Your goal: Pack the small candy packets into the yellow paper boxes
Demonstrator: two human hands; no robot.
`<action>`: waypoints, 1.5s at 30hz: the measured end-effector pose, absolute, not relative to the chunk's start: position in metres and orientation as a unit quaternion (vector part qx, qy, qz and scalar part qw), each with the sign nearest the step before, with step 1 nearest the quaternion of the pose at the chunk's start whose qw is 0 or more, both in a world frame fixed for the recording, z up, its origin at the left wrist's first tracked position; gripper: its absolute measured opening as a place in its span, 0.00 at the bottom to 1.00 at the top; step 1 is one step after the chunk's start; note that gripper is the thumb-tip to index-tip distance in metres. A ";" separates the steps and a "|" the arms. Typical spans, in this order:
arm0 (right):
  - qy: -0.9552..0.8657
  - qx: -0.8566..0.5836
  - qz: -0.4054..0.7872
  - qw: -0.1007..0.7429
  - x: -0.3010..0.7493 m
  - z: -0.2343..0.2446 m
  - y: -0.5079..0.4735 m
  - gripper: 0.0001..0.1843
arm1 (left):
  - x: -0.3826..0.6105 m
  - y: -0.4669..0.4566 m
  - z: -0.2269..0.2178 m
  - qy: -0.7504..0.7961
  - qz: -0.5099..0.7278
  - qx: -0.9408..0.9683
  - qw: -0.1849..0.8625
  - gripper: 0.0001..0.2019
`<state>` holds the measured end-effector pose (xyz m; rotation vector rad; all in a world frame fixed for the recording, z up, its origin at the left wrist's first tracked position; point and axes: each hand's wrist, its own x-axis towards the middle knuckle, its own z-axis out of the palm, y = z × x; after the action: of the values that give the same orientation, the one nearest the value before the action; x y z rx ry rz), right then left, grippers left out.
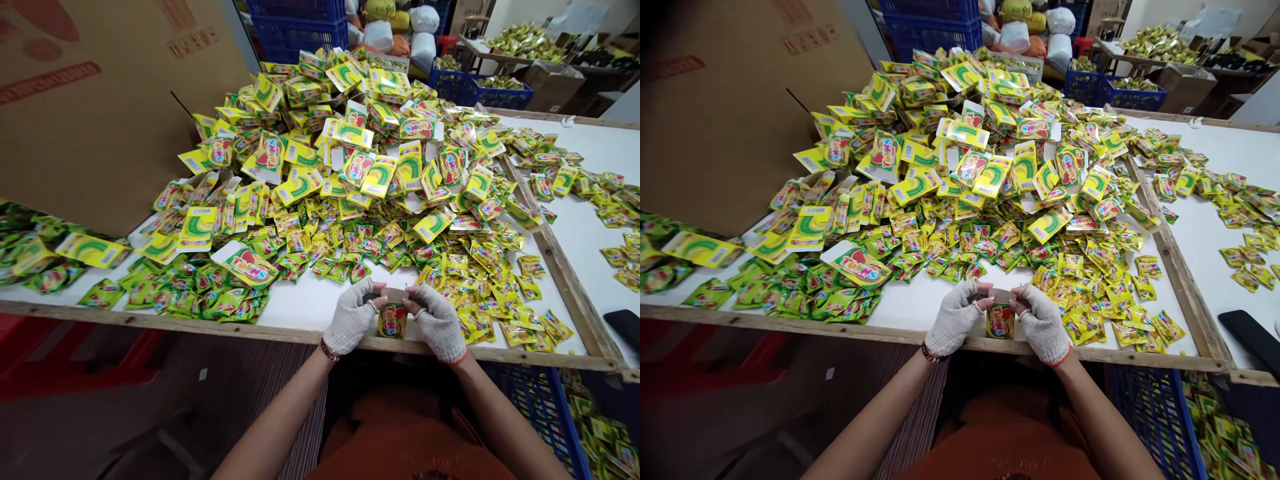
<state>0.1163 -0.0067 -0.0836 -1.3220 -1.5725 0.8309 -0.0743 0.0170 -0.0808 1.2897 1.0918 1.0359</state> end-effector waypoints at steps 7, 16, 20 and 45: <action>-0.707 -0.490 0.313 0.402 0.117 -0.058 -0.008 0.07 | -0.084 0.021 -0.062 0.413 0.402 0.649 0.497 0.08; -0.690 -0.516 0.329 0.385 0.118 -0.055 -0.004 0.06 | -0.092 0.030 -0.052 0.407 0.323 0.733 0.439 0.08; -0.738 -0.460 0.332 0.365 0.126 -0.053 -0.004 0.07 | -0.099 0.026 -0.063 0.309 0.387 0.787 0.367 0.07; -0.760 -0.440 0.251 0.406 0.105 -0.069 -0.009 0.09 | -0.087 0.006 -0.073 0.439 0.366 0.600 0.560 0.13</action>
<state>0.1045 -0.0088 -0.0690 -1.1106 -1.9172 0.6343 -0.0866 0.0064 -0.0735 1.4146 1.0345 0.8619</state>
